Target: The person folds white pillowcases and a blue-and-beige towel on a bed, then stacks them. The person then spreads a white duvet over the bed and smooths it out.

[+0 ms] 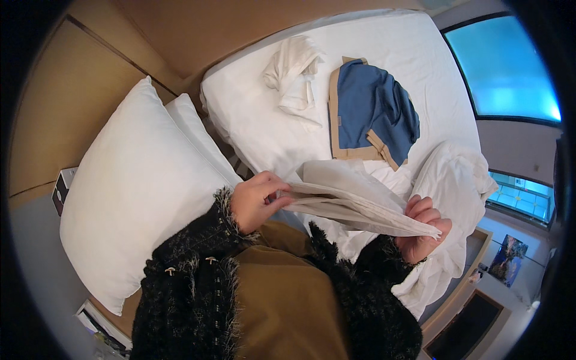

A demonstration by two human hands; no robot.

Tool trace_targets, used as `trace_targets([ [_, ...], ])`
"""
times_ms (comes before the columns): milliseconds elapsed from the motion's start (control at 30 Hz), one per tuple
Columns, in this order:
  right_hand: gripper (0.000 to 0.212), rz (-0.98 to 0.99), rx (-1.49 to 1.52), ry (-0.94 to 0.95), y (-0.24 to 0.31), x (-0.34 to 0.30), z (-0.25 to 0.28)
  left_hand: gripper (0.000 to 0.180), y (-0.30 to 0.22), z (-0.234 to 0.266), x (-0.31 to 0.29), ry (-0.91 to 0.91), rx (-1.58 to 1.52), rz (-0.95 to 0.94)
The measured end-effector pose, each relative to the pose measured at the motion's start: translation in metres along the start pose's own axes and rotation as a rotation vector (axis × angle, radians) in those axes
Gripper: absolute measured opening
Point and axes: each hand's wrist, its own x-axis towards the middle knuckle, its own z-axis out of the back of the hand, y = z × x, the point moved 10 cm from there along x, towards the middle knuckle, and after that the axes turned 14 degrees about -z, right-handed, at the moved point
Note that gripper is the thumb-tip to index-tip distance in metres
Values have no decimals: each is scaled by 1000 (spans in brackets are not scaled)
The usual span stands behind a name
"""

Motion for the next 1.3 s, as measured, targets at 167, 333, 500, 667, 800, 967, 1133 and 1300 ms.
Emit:
trace_targets([
  [167,23,-19,-5,1,-1,-8,-5,18,-11,1,-13,26,69,-135],
  [333,22,-27,-23,20,-2,-13,-11,17,-28,7,-18,-67,219,-329],
  [500,22,-68,-62,96,-3,-12,-14,14,-35,15,-27,-193,318,-287],
  [667,22,-24,34,101,2,-17,10,13,-38,7,-35,-283,315,-111],
  [800,21,-27,11,108,2,-28,35,13,-54,-3,-41,-414,333,-135],
  [967,20,-31,-41,107,-2,-37,63,16,-61,-27,-49,-397,407,-130],
  [1133,17,-54,-30,167,-12,-36,79,16,-58,-51,-52,-401,424,-112],
  [1300,15,-70,20,188,-24,-37,87,20,-73,-61,-57,-448,539,-163],
])
